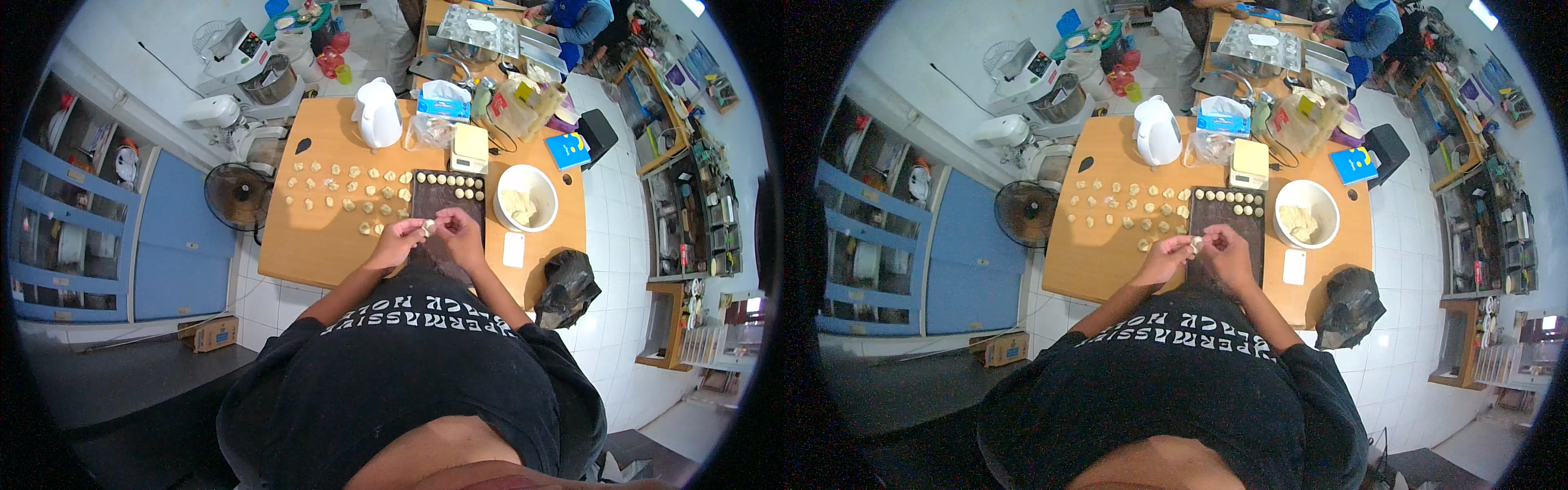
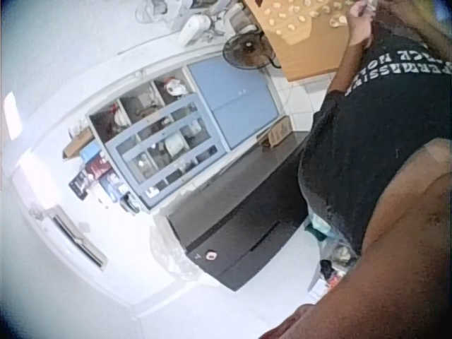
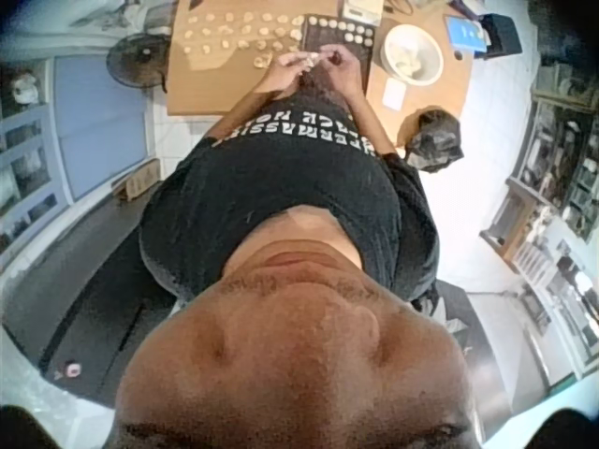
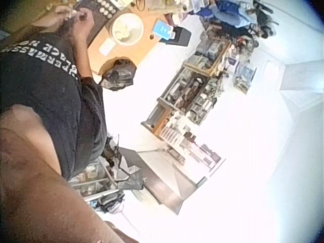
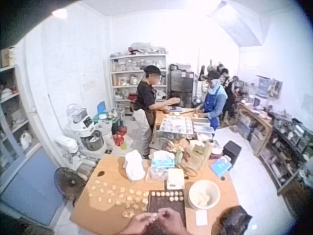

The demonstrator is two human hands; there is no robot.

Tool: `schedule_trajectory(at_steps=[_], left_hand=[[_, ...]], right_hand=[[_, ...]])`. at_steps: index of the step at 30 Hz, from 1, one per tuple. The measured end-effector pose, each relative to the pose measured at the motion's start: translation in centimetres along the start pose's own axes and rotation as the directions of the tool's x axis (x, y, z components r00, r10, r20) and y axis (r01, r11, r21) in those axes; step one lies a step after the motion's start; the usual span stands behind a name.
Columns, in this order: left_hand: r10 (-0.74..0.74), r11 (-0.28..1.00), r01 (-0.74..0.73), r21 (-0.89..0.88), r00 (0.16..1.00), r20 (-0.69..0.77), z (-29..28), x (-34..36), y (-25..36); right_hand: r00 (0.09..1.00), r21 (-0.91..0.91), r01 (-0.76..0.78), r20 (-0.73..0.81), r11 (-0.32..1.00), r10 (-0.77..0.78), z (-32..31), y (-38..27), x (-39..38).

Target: The person shapes small pieces of dough by hand, rolling them into balls and flattening them on a tray.

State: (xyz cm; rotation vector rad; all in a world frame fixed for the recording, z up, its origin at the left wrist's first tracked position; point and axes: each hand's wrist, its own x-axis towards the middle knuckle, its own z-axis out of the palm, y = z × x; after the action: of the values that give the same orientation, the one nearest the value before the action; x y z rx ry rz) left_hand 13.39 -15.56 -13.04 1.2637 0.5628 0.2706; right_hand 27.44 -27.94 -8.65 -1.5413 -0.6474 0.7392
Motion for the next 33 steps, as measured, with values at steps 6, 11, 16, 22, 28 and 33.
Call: schedule_trajectory(at_steps=[6,11,16,22,28,33], left_hand=[[-0.109,0.981,0.095,-0.169,0.991,-0.078,-0.5,-0.3,-0.2],[-0.163,0.816,0.141,-0.561,0.987,0.010,-0.8,-0.1,-0.1],[-0.112,0.947,0.083,-0.311,0.991,-0.079,-0.4,-0.2,0.4],[-0.033,0.951,-0.034,-0.308,0.977,-0.211,-0.4,-0.1,-0.1],[0.140,0.984,-0.163,-0.069,0.955,-0.262,0.6,0.1,0.9],[0.224,0.974,-0.222,0.031,0.969,-0.102,1.4,-0.3,1.7]], right_hand=[[0.856,-0.461,0.517,0.254,0.721,-0.451,0.2,-2.3,-1.1],[0.805,-0.460,0.593,0.316,0.661,-0.503,0.3,-1.7,-0.6],[0.838,-0.470,0.542,0.243,0.696,-0.488,0.4,-1.2,-0.6],[0.931,-0.194,0.352,0.174,0.916,-0.321,0.3,-0.5,-0.8],[0.997,-0.103,0.046,0.070,0.994,-0.039,-0.2,1.8,-0.2],[0.861,0.416,-0.501,0.334,0.759,0.385,-0.7,2.1,0.3]])
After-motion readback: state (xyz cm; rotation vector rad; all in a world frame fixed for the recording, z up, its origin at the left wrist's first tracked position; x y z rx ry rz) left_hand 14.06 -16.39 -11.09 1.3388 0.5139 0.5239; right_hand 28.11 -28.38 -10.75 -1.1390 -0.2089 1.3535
